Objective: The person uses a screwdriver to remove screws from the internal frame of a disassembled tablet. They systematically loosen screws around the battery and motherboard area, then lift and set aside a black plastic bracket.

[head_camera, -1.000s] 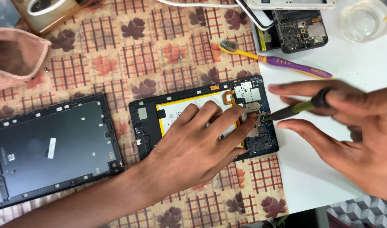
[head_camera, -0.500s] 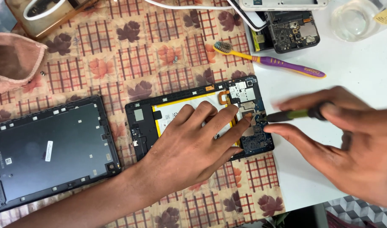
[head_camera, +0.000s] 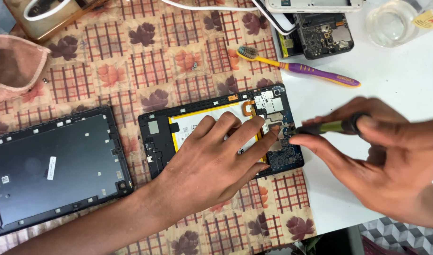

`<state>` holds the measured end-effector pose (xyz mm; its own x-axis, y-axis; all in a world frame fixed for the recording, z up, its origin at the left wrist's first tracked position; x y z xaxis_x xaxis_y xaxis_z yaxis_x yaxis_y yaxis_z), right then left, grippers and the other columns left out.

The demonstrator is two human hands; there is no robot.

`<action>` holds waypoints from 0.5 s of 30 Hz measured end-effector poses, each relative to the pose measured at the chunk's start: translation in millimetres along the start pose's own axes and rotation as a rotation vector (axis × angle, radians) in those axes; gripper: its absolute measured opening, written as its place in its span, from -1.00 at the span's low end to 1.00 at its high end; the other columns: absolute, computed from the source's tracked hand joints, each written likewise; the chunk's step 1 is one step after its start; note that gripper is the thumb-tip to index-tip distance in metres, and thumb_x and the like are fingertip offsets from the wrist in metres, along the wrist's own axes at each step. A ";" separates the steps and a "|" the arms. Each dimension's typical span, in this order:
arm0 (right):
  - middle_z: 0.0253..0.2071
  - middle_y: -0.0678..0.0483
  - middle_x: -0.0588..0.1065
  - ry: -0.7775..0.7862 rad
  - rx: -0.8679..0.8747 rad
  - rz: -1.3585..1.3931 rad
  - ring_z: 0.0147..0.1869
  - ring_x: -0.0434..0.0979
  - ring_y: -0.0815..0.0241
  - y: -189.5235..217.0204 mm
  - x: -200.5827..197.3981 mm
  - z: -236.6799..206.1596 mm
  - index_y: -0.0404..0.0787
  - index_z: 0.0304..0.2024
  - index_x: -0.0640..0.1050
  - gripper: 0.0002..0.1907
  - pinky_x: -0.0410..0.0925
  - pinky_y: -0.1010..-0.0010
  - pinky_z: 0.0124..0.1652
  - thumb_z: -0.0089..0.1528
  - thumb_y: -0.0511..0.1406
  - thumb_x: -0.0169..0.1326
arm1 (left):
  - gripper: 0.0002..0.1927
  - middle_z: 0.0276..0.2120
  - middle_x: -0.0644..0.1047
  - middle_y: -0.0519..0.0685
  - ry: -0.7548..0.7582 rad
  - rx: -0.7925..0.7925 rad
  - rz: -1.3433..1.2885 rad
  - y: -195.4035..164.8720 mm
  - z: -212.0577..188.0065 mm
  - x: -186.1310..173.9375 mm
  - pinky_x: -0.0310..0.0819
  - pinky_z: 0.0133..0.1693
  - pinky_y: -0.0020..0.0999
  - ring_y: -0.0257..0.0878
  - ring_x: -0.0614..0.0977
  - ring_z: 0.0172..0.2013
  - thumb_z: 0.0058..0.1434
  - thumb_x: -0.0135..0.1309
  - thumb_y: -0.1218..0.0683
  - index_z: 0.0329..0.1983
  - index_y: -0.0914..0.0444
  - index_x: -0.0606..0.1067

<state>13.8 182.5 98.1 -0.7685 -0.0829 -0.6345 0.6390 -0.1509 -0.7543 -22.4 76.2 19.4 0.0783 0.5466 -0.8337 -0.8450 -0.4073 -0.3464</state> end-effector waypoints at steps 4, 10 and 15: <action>0.05 -0.16 0.51 -0.039 1.119 1.173 0.13 0.65 0.01 -25.1 29.5 -28.3 -0.42 0.01 0.31 -0.65 0.58 0.29 0.10 0.22 -0.50 0.11 | -0.45 0.10 0.42 0.02 0.005 -0.010 0.008 0.0 -1.7 0.0 0.47 -0.08 -0.15 -0.09 0.43 -0.02 0.28 0.21 -0.09 0.26 0.24 0.46; 0.00 -0.21 0.48 -0.015 1.229 1.114 0.14 0.60 0.04 -9.1 41.5 -69.0 -0.43 0.04 0.25 -0.67 0.57 0.25 0.14 0.29 -0.50 0.04 | -0.46 0.09 0.42 0.03 0.031 -0.008 0.004 1.2 -0.9 2.5 0.46 -0.12 -0.16 -0.10 0.43 -0.04 0.29 0.20 -0.09 0.26 0.24 0.46; 0.11 -0.21 0.58 0.175 1.355 1.409 0.08 0.68 0.06 21.2 61.5 -103.9 -0.42 0.02 0.39 -0.76 0.58 0.29 -0.06 0.29 -0.52 -0.06 | -0.46 0.08 0.41 0.03 -0.002 -0.005 0.021 -0.3 -0.1 -0.7 0.46 -0.10 -0.15 -0.08 0.43 -0.03 0.28 0.19 -0.10 0.24 0.23 0.46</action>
<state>-16.5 276.6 25.5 0.2458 -0.7295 -0.6383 0.1836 -0.6116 0.7696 -22.2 75.9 20.1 0.0590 0.5395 -0.8399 -0.8438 -0.4226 -0.3307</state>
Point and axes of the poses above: each hand's wrist, its own z-axis towards the middle knuckle, its own x-axis out of the palm, y = z × x, the point moved 8 cm from there along z, towards the middle knuckle
